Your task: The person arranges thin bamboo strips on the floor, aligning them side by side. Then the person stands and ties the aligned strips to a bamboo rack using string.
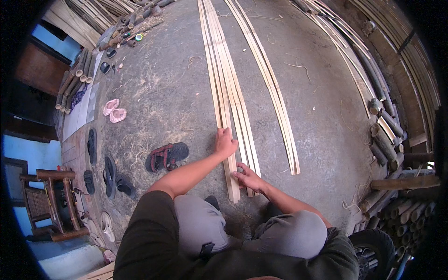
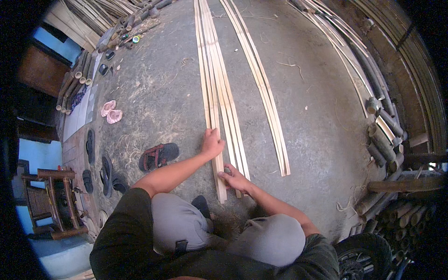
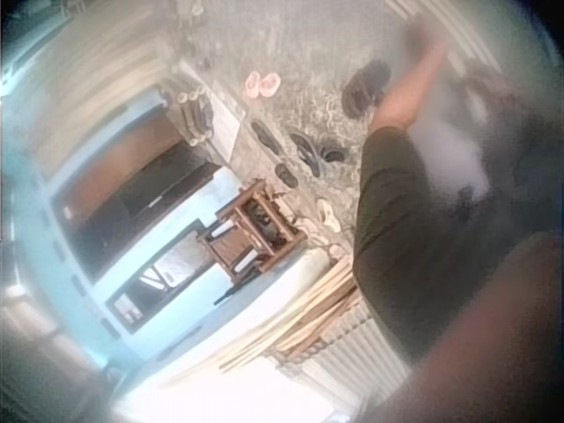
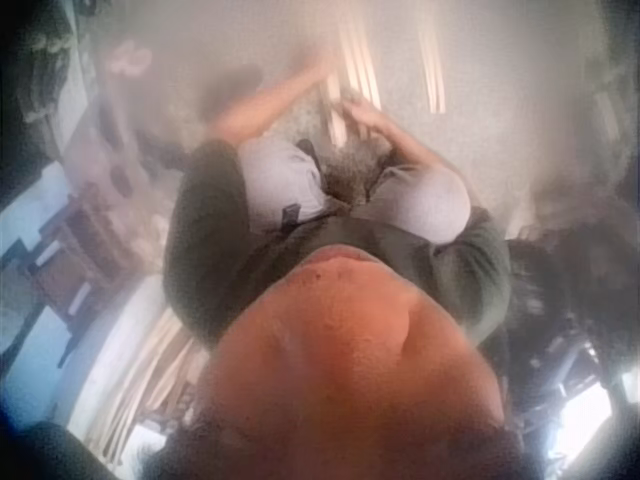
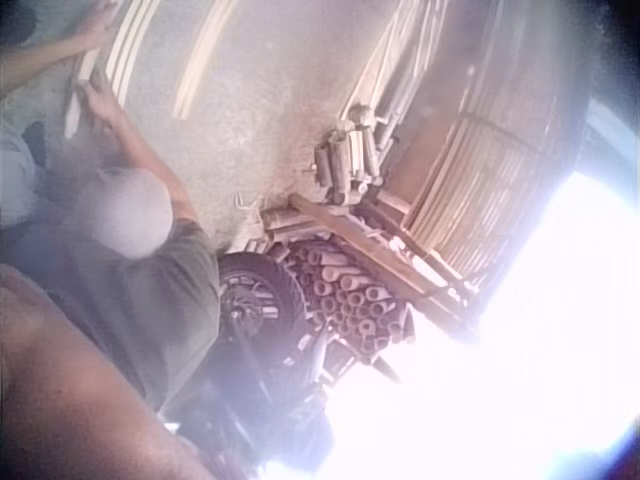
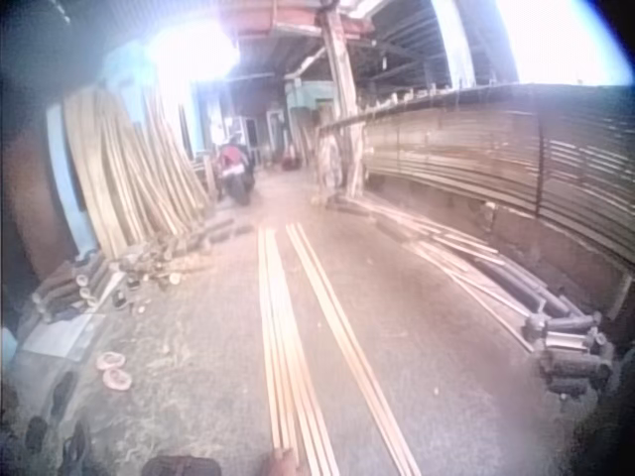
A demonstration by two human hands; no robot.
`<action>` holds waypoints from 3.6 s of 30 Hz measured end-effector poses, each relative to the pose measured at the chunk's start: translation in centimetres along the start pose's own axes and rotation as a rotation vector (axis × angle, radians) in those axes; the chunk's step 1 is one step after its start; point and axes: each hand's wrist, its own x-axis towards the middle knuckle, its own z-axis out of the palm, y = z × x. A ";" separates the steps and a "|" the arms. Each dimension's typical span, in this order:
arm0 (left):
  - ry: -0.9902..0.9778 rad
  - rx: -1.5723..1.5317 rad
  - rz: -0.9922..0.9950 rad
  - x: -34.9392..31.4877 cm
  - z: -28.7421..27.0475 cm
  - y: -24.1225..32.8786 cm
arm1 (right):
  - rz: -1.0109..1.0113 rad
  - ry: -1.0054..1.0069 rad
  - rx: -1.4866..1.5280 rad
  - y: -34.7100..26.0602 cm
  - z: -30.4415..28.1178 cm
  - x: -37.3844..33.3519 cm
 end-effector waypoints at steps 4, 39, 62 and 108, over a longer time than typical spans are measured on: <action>-0.033 -0.086 0.039 0.5 0.2 -1.1 | -0.065 0.210 -0.260 1.7 -0.3 1.1; -0.388 0.221 0.312 -0.8 -2.1 -5.3 | -0.172 0.230 -0.693 3.3 -0.9 1.9; -0.454 0.438 0.496 -1.9 -2.4 -4.6 | -0.339 0.294 -0.999 1.4 -3.3 2.8; -0.534 0.466 0.305 -0.2 2.3 3.8 | -0.287 0.726 -0.218 1.3 -10.6 -0.9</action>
